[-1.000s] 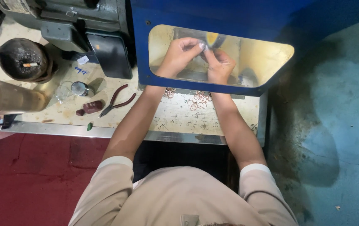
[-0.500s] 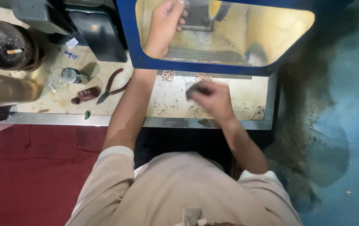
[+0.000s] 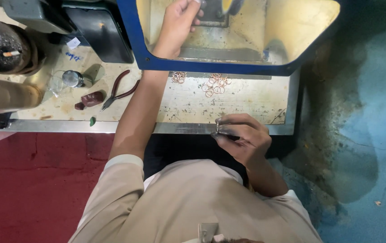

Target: Polishing small metal jewelry components using a bench-mounted polishing machine.

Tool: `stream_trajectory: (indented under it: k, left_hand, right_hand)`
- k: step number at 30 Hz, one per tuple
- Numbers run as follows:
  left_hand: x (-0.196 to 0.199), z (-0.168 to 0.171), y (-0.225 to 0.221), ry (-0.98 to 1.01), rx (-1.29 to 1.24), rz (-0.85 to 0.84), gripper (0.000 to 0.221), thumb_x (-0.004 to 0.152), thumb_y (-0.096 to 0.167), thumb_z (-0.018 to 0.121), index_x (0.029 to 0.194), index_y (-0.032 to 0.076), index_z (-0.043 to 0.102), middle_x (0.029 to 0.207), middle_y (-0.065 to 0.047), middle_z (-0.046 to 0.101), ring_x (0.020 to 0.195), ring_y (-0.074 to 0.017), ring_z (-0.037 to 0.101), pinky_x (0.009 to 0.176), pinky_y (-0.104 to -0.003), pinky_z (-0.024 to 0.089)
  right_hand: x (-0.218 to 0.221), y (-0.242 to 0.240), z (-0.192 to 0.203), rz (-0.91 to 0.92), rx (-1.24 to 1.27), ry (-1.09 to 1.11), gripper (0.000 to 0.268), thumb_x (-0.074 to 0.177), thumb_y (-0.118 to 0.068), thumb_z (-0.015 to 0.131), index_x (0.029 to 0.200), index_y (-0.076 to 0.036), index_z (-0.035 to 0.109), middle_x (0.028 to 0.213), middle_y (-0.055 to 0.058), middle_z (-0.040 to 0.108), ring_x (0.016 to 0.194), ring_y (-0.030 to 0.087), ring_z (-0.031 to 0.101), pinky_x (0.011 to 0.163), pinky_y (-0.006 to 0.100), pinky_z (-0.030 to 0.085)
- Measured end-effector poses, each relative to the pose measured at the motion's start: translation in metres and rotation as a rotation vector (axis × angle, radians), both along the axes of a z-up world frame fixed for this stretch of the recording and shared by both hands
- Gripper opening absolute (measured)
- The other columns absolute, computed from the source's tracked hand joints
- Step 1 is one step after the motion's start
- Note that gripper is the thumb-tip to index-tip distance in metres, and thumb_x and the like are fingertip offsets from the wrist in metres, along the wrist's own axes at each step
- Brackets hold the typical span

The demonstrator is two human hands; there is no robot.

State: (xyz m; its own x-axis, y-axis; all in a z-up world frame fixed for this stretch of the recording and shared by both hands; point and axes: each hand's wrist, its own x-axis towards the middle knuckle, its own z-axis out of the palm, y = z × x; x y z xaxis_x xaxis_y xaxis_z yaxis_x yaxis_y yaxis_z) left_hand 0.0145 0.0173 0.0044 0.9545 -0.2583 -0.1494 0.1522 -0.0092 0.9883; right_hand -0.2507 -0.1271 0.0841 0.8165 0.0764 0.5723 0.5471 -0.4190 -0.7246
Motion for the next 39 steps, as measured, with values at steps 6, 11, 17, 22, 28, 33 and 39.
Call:
stream_trajectory:
  k: [6,11,17,22,28,33,39]
  left_hand:
    - [-0.001,0.001,0.000,0.006,-0.005,0.012,0.029,0.096,0.038,0.055,0.100,0.015,0.070,0.089,0.001,0.069,0.076,-0.0072,0.062,0.064,-0.021,0.049]
    - [-0.003,0.005,0.002,0.006,-0.011,-0.011,0.042,0.095,0.045,0.056,0.119,0.014,0.070,0.091,0.001,0.068,0.078,-0.0069,0.060,0.067,-0.021,0.050]
    - [-0.003,0.004,0.003,-0.033,-0.030,-0.027,0.035,0.096,0.043,0.056,0.112,0.014,0.069,0.089,0.001,0.066,0.077,-0.0069,0.060,0.066,-0.020,0.049]
    - [-0.003,0.001,0.003,-0.058,-0.019,-0.023,0.035,0.096,0.045,0.055,0.108,0.016,0.068,0.090,0.001,0.066,0.079,-0.0078,0.060,0.068,-0.022,0.050]
    - [-0.002,-0.003,0.003,-0.079,-0.010,-0.025,0.033,0.097,0.043,0.055,0.110,0.015,0.067,0.091,0.001,0.066,0.080,-0.0081,0.062,0.068,-0.021,0.050]
    - [-0.002,-0.003,0.004,-0.083,-0.010,-0.030,0.034,0.098,0.043,0.054,0.112,0.015,0.067,0.092,0.000,0.066,0.081,-0.0084,0.062,0.068,-0.021,0.050]
    - [-0.002,-0.001,0.003,-0.069,0.014,-0.017,0.031,0.097,0.042,0.054,0.109,0.015,0.067,0.091,0.001,0.067,0.079,-0.0076,0.062,0.067,-0.021,0.050]
  right_hand:
    - [-0.006,-0.002,-0.002,-0.042,-0.006,0.003,0.018,0.077,0.001,0.086,0.086,0.002,0.070,0.092,0.020,0.076,0.083,0.028,0.078,0.070,0.032,0.066]
    - [0.000,0.000,-0.010,0.263,0.571,0.307,0.006,0.093,0.006,0.063,0.092,0.008,0.070,0.074,0.016,0.072,0.051,0.016,0.070,0.043,0.021,0.059]
    - [-0.002,0.007,-0.023,0.301,0.953,0.445,0.011,0.096,-0.005,0.068,0.098,0.005,0.072,0.079,0.015,0.074,0.056,0.019,0.071,0.042,0.023,0.056]
    - [-0.005,0.008,-0.024,0.284,0.938,0.483,0.012,0.097,-0.004,0.065,0.101,0.005,0.072,0.081,0.016,0.075,0.058,0.021,0.073,0.043,0.023,0.057]
    - [-0.003,0.011,-0.026,0.250,0.913,0.490,0.012,0.096,-0.001,0.064,0.100,0.007,0.071,0.083,0.018,0.074,0.058,0.022,0.072,0.044,0.023,0.057]
    - [-0.003,0.014,-0.024,0.200,0.814,0.445,0.013,0.097,-0.006,0.068,0.102,0.005,0.072,0.088,0.017,0.076,0.060,0.020,0.073,0.047,0.024,0.060]
    - [-0.003,0.017,-0.014,0.062,0.562,0.350,0.006,0.091,0.002,0.068,0.097,0.006,0.070,0.079,0.017,0.074,0.058,0.019,0.073,0.048,0.023,0.061]
